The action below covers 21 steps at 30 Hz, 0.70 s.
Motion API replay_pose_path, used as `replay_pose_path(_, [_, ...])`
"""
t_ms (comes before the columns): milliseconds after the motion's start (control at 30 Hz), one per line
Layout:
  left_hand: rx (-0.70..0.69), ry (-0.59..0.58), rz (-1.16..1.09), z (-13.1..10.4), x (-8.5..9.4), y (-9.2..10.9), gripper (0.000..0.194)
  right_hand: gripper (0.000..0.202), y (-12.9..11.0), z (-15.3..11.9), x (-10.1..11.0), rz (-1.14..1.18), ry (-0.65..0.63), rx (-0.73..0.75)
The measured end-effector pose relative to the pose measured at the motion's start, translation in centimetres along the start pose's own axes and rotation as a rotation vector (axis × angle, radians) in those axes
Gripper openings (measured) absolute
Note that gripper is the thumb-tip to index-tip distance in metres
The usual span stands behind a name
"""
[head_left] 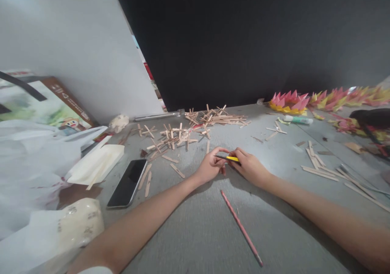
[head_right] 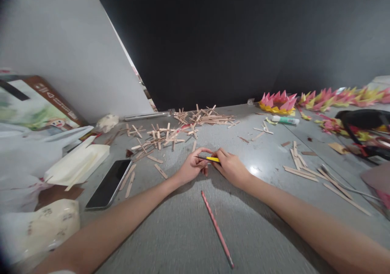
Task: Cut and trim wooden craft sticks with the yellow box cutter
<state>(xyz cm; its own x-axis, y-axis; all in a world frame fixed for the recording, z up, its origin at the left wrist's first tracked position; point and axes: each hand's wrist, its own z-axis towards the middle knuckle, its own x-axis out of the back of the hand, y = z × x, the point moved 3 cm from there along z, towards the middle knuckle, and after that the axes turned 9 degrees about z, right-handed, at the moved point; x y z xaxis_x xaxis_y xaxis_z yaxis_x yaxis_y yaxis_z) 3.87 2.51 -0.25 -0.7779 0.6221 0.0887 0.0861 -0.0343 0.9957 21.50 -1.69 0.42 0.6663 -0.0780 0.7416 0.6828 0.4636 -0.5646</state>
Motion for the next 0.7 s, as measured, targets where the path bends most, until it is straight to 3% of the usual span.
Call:
replay_pose_path(233, [-0.001,0.007,0.007,-0.2,0.0,0.4,0.051,0.01,0.3,0.0,-0.1,-0.033,-0.006,0.011])
replay_pose_path(400, [-0.009,0.074,0.002,0.1,0.4,0.4,0.043,0.011,0.2,0.0,0.0,0.037,-0.018,0.028])
replay_pose_path(700, [-0.082,0.188,-0.109,0.6,1.2,0.4,0.051,0.015,0.6,0.0,0.4,0.181,0.214,-0.018])
